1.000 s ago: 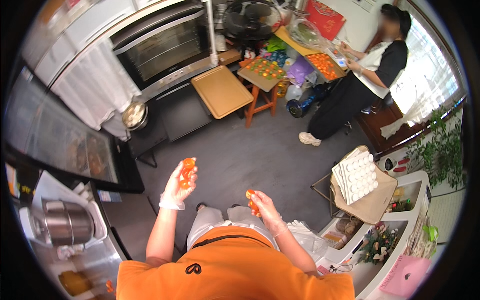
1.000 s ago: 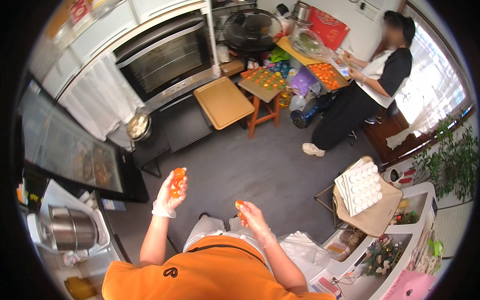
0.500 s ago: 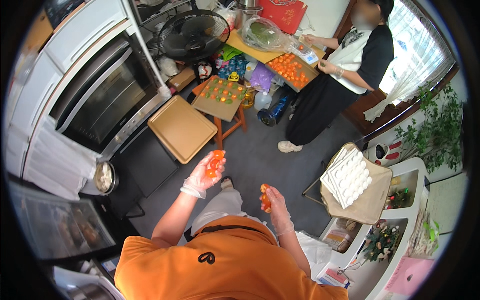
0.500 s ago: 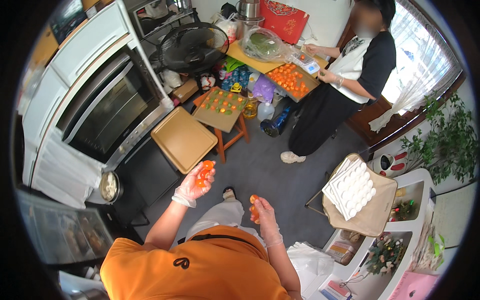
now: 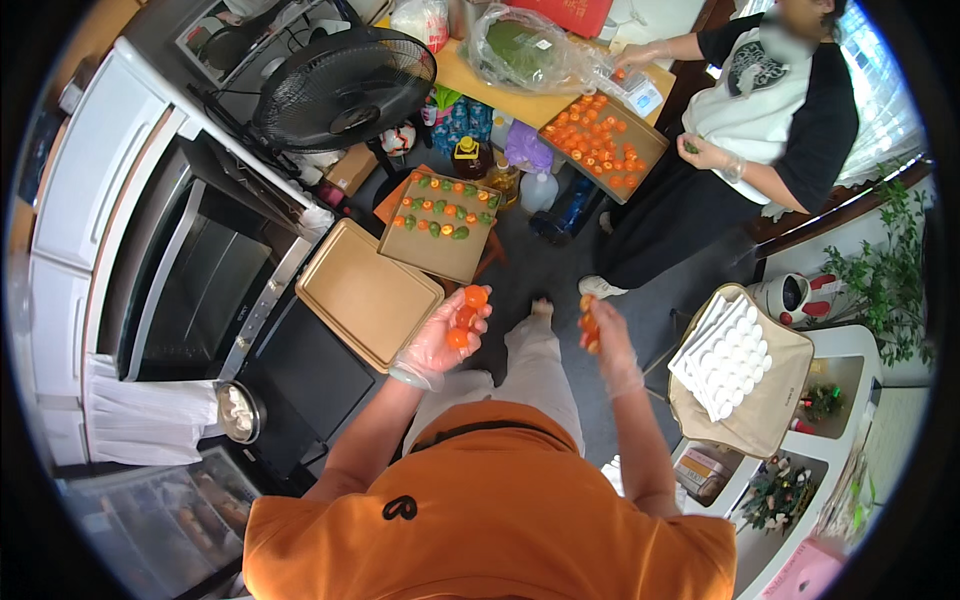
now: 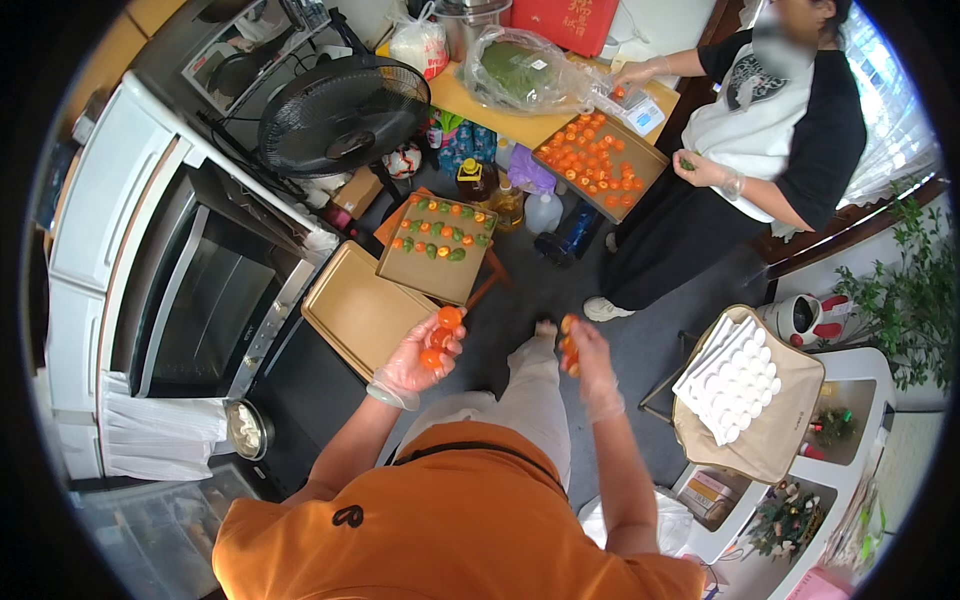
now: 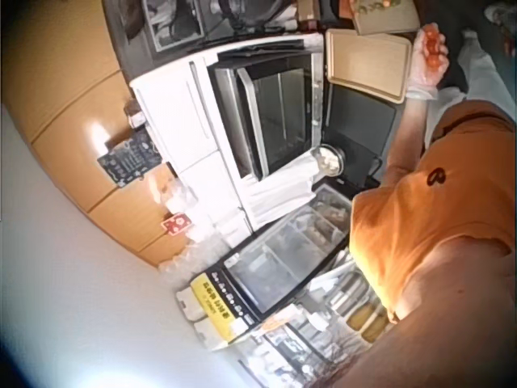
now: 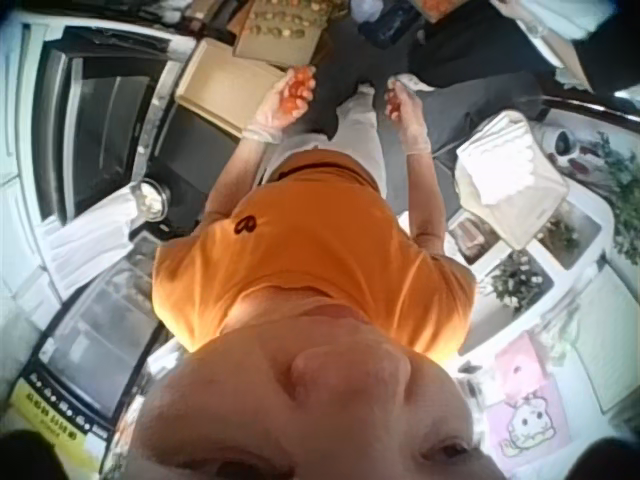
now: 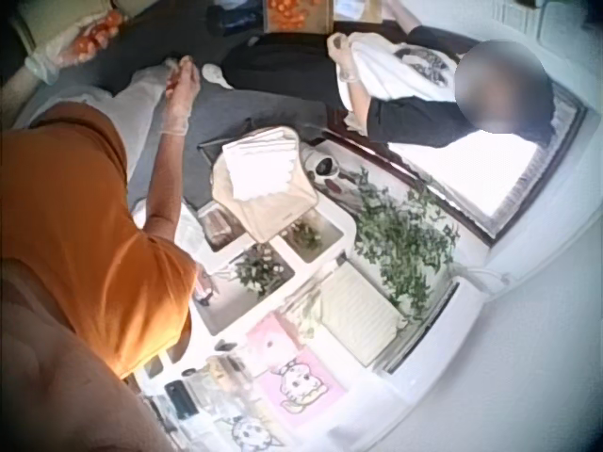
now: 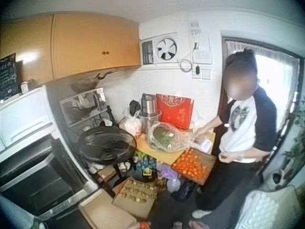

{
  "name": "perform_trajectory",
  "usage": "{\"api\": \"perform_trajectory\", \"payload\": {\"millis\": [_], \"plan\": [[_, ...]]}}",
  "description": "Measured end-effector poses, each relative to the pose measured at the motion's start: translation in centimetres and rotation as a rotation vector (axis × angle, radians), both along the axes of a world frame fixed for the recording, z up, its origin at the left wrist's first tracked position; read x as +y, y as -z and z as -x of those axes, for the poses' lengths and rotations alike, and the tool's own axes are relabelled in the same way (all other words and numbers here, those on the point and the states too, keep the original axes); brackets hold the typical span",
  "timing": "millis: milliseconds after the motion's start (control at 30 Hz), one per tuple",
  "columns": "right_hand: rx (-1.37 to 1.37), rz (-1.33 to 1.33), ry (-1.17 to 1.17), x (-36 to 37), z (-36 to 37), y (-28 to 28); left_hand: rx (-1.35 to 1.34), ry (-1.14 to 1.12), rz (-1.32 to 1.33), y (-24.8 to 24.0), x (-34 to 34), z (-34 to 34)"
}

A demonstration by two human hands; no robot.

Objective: The person organizes orange sphere-shaped ingredients on a metal counter by hand and moves them onto a tray. The person wipes the metal counter by hand and then retrieves a purple cloth from a shelf, placing it over a tray of pastries.

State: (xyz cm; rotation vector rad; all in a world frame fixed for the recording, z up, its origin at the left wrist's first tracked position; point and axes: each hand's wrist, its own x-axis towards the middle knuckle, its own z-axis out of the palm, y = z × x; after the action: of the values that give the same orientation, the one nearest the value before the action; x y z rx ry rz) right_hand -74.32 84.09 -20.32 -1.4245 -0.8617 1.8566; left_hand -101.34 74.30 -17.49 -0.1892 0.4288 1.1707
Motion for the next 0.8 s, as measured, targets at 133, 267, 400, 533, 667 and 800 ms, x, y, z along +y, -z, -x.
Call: {"api": "perform_trajectory", "payload": {"millis": [133, 267, 400, 533, 667, 800], "plan": [[-0.053, -0.147, -0.008, 13.9, 1.0, 2.1, 0.022, -0.089, 0.016, 0.1, 5.4, 1.7], [-0.166, -0.182, 0.068, 29.4, 1.5, 5.9, 0.031, -0.230, 0.108, 1.0, 11.4, 2.9], [-0.681, -0.535, 0.103, 43.0, 0.0, 12.7, 0.153, -0.218, 0.209, 0.8, 18.4, 2.5], [-1.124, -0.633, -0.070, 48.6, 0.1, 13.0, 0.350, -0.188, 0.242, -0.5, 25.7, 1.1], [-1.296, -0.695, -0.135, 51.3, -0.4, 14.6, 0.432, -0.026, 0.200, -0.1, 32.7, -0.6], [-1.372, -0.720, -0.183, 52.2, -1.2, 16.0, 0.447, 0.135, 0.205, 2.8, 39.4, -3.2]]}}
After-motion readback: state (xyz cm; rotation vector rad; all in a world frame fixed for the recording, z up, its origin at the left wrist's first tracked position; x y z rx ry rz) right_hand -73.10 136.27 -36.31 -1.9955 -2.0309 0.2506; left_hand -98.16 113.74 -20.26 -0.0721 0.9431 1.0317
